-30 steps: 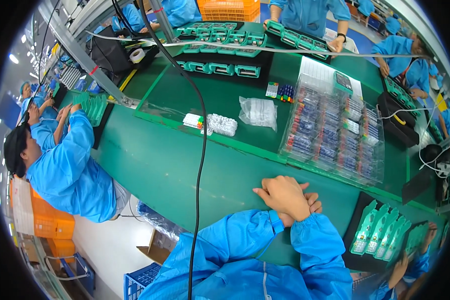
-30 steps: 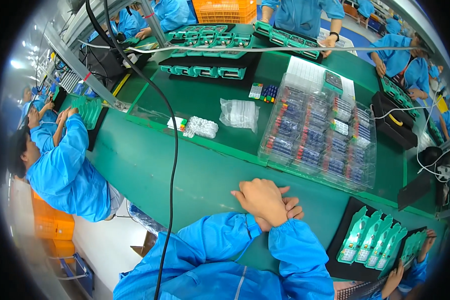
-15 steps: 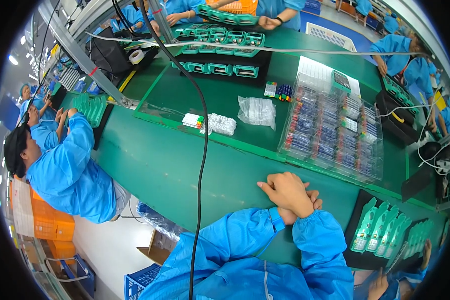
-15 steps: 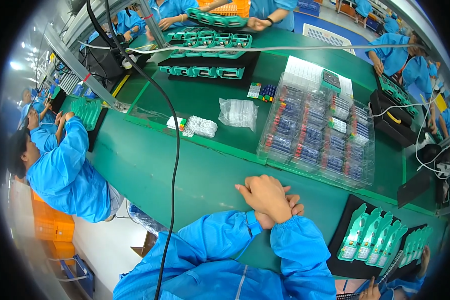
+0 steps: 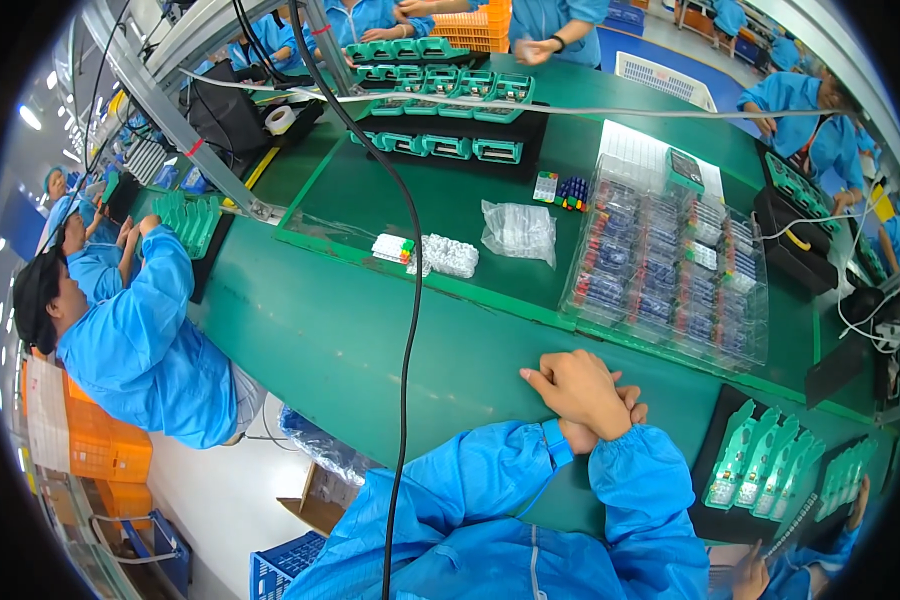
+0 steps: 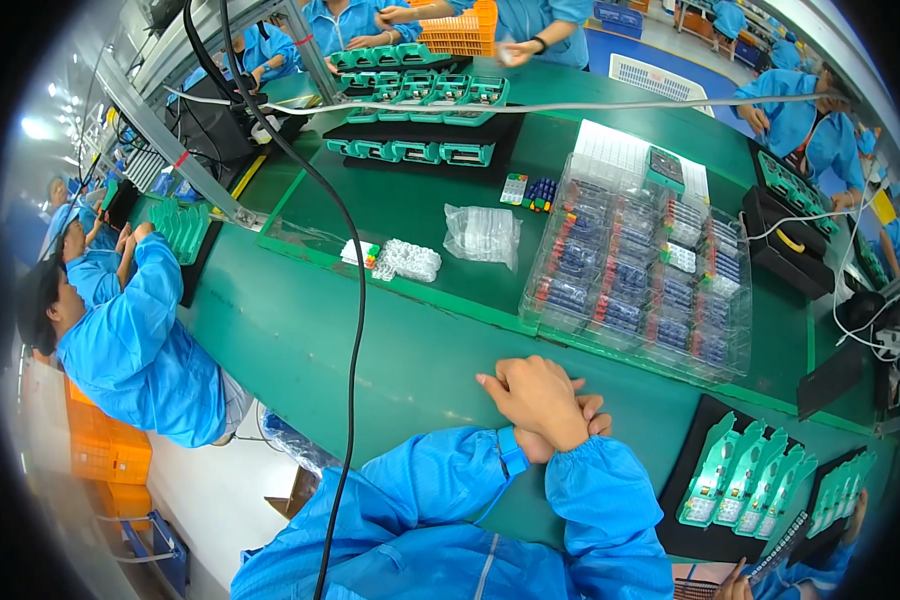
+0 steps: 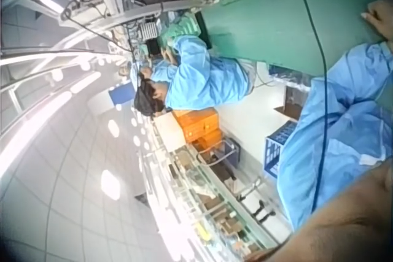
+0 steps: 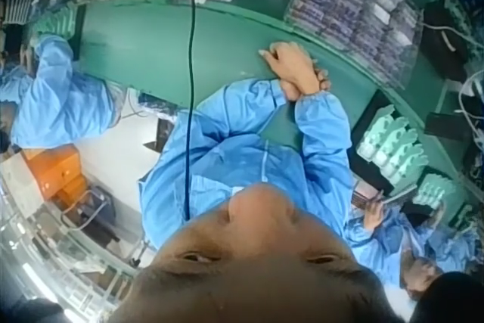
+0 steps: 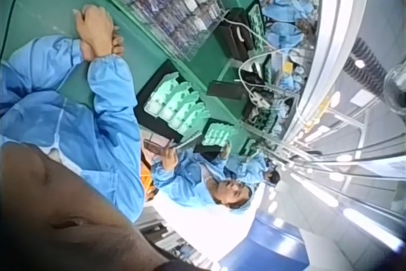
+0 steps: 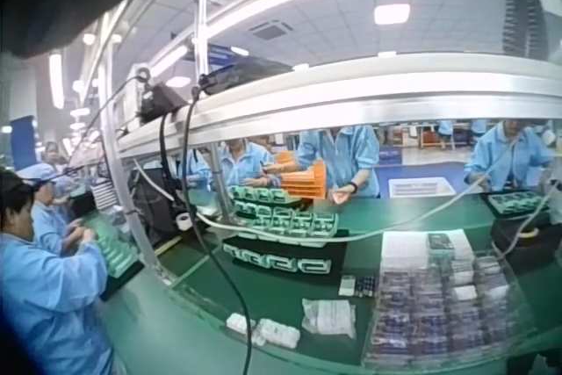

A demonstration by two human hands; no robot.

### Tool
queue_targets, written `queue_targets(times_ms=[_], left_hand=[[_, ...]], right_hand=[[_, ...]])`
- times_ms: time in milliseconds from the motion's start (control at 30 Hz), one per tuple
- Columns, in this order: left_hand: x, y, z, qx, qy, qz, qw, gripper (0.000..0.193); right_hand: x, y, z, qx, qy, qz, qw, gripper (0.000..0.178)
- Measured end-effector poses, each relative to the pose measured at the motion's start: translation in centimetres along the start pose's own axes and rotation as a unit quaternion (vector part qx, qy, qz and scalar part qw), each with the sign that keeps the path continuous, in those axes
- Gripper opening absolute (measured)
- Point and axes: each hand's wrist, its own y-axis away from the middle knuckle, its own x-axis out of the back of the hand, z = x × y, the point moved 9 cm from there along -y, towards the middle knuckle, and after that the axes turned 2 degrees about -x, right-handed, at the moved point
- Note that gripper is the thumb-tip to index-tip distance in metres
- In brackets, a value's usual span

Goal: The person inserts small electronic buttons and circuit boards into green plastic device casings by hand, assembling them on an assembly line.

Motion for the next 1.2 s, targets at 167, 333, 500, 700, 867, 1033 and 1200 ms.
queue_targets(times_ms=[167, 333, 500, 700, 867, 1033, 1200], left_hand=[[0.04, -0.15, 0.22, -0.021, -0.025, 0.001, 0.999, 0.035], [-0.18, 0.03, 0.31, -0.027, -0.042, 0.014, 0.999, 0.036], [-0.41, 0.04, 0.09, -0.023, -0.021, -0.014, 0.999, 0.032], [-0.27, 0.06, 0.44, -0.037, -0.031, -0.030, 0.998, 0.030], [-0.46, -0.06, 0.15, -0.022, -0.030, -0.039, 0.999, 0.030], [-0.40, 0.17, 0.43, -0.031, -0.017, -0.040, 0.999, 0.029], [0.06, 0.00, 0.15, -0.024, -0.004, -0.015, 1.000, 0.027]], right_hand=[[0.19, -0.08, -0.07, -0.008, -0.001, -0.013, 1.000, 0.046], [0.17, -0.06, 0.02, -0.008, -0.001, -0.013, 1.000, 0.046], [0.00, -0.03, 0.21, -0.009, 0.002, -0.013, 1.000, 0.046], [-0.17, -0.05, 0.22, -0.006, -0.006, -0.013, 1.000, 0.045], [0.10, -0.03, 0.34, -0.022, -0.007, -0.035, 0.999, 0.046], [-0.19, -0.24, -0.20, -0.018, -0.012, -0.045, 0.999, 0.046], [0.14, -0.11, 0.08, -0.021, -0.013, -0.040, 0.999, 0.045]])
